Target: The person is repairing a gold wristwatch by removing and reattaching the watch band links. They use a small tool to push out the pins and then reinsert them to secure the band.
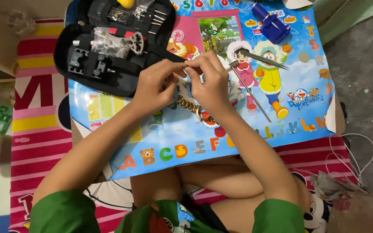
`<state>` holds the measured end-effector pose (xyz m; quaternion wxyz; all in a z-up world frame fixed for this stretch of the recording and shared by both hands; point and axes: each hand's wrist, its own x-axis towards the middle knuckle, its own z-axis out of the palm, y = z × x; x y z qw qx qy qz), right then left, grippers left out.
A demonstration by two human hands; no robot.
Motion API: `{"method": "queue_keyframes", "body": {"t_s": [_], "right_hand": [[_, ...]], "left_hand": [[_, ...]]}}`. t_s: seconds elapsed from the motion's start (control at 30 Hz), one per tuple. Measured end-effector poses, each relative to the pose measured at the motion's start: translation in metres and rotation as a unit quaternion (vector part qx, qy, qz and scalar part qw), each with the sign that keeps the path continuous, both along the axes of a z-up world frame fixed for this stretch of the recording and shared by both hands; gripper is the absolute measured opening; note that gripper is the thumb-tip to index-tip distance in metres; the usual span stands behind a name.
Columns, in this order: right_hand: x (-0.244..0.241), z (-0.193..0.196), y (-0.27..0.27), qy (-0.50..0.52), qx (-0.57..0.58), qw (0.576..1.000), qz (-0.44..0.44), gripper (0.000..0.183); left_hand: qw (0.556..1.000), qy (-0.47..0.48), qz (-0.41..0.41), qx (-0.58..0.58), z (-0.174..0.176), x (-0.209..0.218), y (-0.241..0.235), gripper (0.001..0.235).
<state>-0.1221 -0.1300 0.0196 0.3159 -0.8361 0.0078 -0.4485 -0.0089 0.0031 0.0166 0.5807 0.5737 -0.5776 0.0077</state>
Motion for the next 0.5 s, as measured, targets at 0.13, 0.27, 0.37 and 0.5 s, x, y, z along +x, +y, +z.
{"method": "queue_keyframes", "body": {"t_s": [0.13,0.27,0.37,0.5], "right_hand": [[0.0005,-0.0042,-0.0029,-0.002,-0.01,1.0,-0.008,0.008],[0.0012,-0.0041,-0.0016,-0.01,-0.023,1.0,-0.004,0.007],[0.0,-0.0033,0.0009,-0.013,-0.028,0.999,-0.01,0.007],[0.0005,-0.0023,0.0015,-0.02,-0.032,0.999,-0.008,0.006]], "left_hand": [[1.0,-0.027,0.005,-0.001,0.0008,-0.0007,0.0,0.038],[0.997,-0.068,0.017,0.002,0.0003,0.0005,0.0005,0.042],[0.996,-0.09,0.023,0.0,0.0015,-0.0027,0.0009,0.042],[0.995,-0.092,0.022,-0.013,0.0044,-0.005,0.002,0.036]]}}
